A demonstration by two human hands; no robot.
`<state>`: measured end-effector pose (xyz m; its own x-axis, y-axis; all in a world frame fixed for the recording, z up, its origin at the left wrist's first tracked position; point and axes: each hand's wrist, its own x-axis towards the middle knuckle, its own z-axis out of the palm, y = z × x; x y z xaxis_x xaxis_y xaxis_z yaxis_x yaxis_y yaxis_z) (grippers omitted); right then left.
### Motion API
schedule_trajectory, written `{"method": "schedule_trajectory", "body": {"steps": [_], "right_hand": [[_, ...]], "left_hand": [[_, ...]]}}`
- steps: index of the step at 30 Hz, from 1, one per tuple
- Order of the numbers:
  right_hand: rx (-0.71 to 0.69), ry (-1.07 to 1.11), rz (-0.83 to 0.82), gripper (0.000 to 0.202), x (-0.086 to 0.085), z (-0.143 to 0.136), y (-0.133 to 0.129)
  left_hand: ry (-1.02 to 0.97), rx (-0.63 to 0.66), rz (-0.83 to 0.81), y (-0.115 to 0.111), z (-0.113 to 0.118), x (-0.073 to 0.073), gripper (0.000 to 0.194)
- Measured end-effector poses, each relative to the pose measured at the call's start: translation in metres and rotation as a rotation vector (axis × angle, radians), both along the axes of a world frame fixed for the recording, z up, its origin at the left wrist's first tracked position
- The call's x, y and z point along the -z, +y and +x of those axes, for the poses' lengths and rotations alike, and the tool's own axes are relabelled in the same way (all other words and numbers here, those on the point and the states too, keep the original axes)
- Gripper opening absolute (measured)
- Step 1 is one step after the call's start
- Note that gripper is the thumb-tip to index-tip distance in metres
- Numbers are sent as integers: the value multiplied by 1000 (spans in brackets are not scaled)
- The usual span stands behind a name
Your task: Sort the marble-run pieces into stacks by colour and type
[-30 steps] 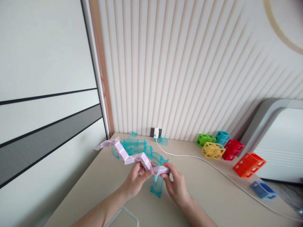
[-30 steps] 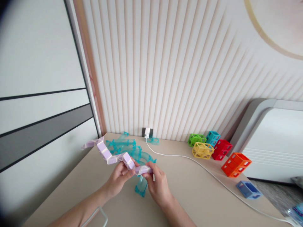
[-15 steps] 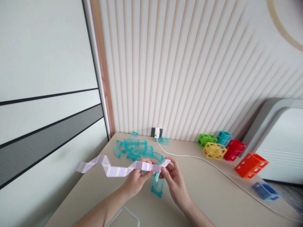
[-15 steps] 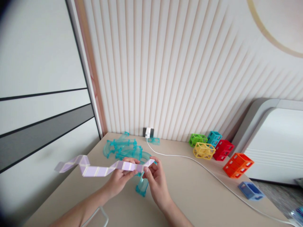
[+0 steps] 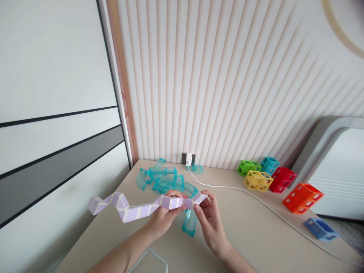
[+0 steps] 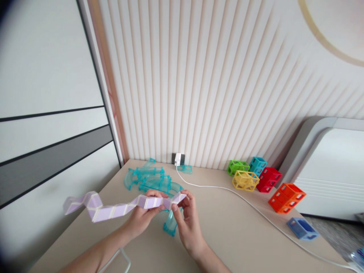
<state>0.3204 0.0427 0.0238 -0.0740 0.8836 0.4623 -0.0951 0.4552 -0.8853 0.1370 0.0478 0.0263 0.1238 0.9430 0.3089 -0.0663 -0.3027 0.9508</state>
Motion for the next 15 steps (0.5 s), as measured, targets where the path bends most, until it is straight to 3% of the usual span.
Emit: {"method": "schedule_trajectory", "body": {"steps": [5,9,11,15], "right_hand": [[108,-136,212,22,14,6,5],[125,-203,281,26,18,10,6],[114,-192,266,31,16,11,5],[76,-148,79,61,11,10,3]], "left_hand": [[-93,28,-94,0,3,-3,25],[-122,39,-109,0,4,0,30],[-126,42,-110,0,4,1,32],[-175,27,-109,1,5,3,33]]}}
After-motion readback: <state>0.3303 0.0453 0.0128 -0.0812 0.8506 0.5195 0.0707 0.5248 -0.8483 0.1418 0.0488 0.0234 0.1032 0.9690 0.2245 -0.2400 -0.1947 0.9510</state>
